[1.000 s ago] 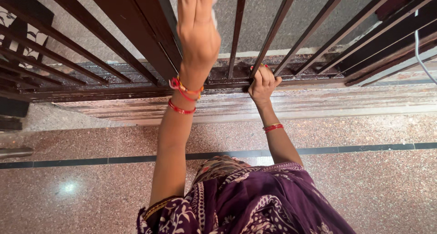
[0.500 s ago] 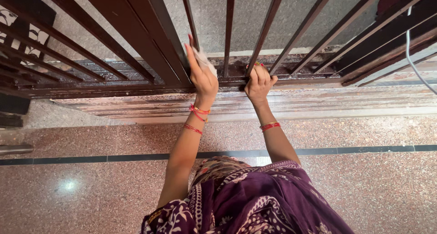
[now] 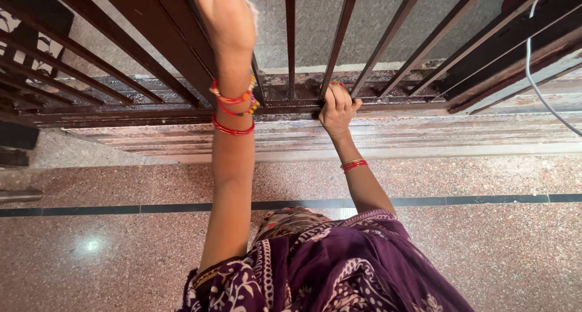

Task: The person scrubs the bottom horizontal bar of a brown metal railing using a yellow sponge in their left hand and a white cloth in their right hand. They repeatedly scrub and wipe the same section of the railing throughout the clip.

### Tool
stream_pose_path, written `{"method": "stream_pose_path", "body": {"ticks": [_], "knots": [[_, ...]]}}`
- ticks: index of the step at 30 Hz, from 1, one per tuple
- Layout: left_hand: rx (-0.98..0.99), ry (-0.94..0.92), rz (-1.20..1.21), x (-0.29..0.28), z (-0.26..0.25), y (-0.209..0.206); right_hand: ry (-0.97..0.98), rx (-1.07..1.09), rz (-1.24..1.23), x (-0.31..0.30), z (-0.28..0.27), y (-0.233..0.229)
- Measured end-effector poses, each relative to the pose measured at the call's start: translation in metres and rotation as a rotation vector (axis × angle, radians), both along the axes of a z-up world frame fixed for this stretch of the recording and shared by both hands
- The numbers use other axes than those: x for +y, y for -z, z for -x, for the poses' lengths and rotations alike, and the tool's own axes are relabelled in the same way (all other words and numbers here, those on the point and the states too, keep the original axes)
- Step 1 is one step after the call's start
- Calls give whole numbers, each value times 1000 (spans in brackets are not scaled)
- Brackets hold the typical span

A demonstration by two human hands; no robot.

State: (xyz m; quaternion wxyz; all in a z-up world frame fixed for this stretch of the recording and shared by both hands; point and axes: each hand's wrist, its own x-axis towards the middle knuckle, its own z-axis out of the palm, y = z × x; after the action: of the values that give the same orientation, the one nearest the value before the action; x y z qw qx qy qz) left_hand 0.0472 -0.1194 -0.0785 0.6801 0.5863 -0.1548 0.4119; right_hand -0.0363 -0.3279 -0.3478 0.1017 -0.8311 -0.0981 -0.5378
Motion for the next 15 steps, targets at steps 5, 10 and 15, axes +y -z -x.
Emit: {"method": "stream_pose_path", "body": {"ticks": [5,10,15], "knots": [[-77,-96,-104,-17,24,10,-12,3,-5,-1,0,2],[-78,-107,-115,-19,27,45,-18,6,-11,-1,-1,2],[9,-92,-59,-22,31,91,-24,24,-7,-2,-1,3]]}}
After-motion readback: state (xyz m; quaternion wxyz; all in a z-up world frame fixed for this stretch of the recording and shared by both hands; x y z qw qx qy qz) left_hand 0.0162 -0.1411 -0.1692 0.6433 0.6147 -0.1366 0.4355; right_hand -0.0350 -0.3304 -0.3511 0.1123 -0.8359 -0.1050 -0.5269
